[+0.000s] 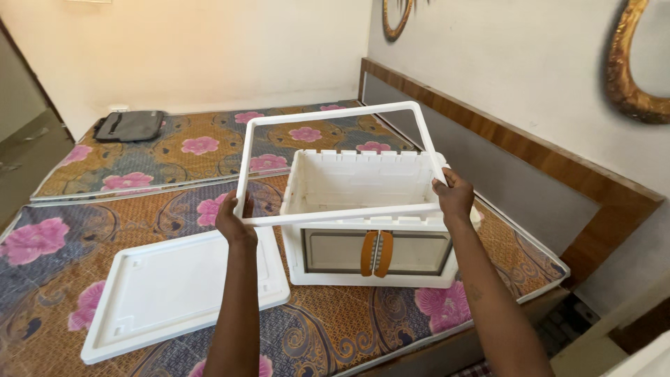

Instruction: The person lifts a white plastic storage box from a stack, places it on a bed, and removes the lid. They then open the front doors, inspect the empty interior, close the doors, and replace the lid. Finally, they lift the box and return it to the stack.

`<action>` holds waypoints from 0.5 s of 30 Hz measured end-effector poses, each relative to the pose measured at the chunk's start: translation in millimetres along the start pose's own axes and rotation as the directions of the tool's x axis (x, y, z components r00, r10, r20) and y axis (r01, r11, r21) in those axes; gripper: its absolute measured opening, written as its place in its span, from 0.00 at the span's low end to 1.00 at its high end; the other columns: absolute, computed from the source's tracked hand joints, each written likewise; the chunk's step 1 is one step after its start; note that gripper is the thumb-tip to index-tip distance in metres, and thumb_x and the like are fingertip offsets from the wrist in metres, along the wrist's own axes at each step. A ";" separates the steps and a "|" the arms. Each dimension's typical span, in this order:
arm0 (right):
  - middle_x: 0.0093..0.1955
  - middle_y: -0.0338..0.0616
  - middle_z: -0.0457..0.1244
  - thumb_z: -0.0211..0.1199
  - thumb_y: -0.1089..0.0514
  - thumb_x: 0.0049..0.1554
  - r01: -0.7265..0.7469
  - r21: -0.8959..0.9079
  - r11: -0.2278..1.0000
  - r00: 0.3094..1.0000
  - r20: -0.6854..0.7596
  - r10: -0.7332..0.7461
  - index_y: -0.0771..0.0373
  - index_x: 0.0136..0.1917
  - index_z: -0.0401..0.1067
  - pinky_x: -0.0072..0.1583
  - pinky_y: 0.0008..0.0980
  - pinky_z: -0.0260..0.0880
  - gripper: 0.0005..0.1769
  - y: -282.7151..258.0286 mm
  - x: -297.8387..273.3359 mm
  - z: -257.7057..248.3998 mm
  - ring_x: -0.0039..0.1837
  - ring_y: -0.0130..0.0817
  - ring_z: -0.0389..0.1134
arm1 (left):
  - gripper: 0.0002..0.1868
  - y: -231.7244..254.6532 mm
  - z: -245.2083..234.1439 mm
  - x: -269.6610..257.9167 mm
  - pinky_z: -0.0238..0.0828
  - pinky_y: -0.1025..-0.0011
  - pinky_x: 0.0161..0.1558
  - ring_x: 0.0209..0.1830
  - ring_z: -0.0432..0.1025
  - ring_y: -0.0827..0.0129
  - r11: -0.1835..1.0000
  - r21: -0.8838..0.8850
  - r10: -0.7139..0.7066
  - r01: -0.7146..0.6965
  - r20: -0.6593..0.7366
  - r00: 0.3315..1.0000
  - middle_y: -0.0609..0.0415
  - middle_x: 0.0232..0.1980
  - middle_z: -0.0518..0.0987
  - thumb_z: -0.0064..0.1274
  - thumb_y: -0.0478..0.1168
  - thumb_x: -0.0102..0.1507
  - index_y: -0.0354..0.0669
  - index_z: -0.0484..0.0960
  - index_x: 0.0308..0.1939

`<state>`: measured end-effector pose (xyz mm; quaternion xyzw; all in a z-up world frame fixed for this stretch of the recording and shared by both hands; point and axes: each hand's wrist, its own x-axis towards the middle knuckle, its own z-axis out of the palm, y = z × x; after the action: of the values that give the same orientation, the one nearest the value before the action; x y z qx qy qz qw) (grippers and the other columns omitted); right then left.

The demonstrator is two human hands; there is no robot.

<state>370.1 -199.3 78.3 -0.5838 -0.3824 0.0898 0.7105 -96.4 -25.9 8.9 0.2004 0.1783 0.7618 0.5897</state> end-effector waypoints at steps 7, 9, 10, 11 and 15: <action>0.54 0.44 0.71 0.66 0.69 0.56 -0.047 0.058 0.997 0.999 0.014 0.046 0.69 0.66 0.72 0.54 0.25 0.77 0.23 -10.8 -43.8 75.9 0.50 0.26 0.72 | 0.14 62.6 -33.1 2.6 0.79 0.66 0.51 0.49 0.77 0.57 0.982 -0.056 0.177 -0.182 -0.091 0.980 0.44 0.50 0.77 0.44 0.38 0.67 0.33 0.73 0.53; 0.55 0.44 0.71 0.66 0.69 0.56 -0.042 0.088 0.995 0.998 0.045 0.039 0.68 0.66 0.72 0.54 0.25 0.78 0.23 -17.8 -56.7 94.8 0.50 0.26 0.73 | 0.13 83.1 -46.9 5.8 0.80 0.66 0.52 0.49 0.77 0.57 0.971 -0.050 0.225 -0.232 -0.120 0.967 0.44 0.50 0.76 0.43 0.36 0.66 0.33 0.72 0.52; 0.54 0.44 0.71 0.66 0.69 0.56 -0.048 0.104 0.993 0.997 0.069 0.041 0.68 0.66 0.73 0.54 0.26 0.78 0.23 -20.8 -63.5 105.6 0.50 0.26 0.72 | 0.14 95.1 -57.5 6.8 0.81 0.66 0.53 0.49 0.77 0.58 0.964 -0.029 0.260 -0.265 -0.121 0.958 0.44 0.50 0.77 0.42 0.34 0.64 0.32 0.72 0.52; 0.54 0.44 0.71 0.66 0.69 0.57 -0.051 0.119 0.992 0.995 0.092 0.040 0.68 0.65 0.74 0.54 0.26 0.78 0.22 -24.2 -70.2 117.3 0.50 0.26 0.72 | 0.14 104.9 -68.1 7.7 0.82 0.66 0.54 0.49 0.77 0.58 0.955 -0.011 0.293 -0.297 -0.121 0.948 0.44 0.50 0.77 0.42 0.32 0.63 0.31 0.73 0.52; 0.52 0.42 0.70 0.64 0.68 0.58 -0.031 0.188 0.982 0.984 0.178 -0.003 0.68 0.66 0.74 0.55 0.27 0.79 0.21 -34.9 -101.0 169.4 0.50 0.25 0.72 | 0.13 152.0 -113.5 21.4 0.81 0.67 0.56 0.49 0.77 0.59 0.930 0.044 0.368 -0.365 -0.156 0.917 0.43 0.50 0.76 0.45 0.27 0.62 0.27 0.73 0.51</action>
<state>179.3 -138.9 69.8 -0.5055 -0.4296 0.1827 0.7256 -285.4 -45.7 -9.0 0.1720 0.1901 0.8711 0.4189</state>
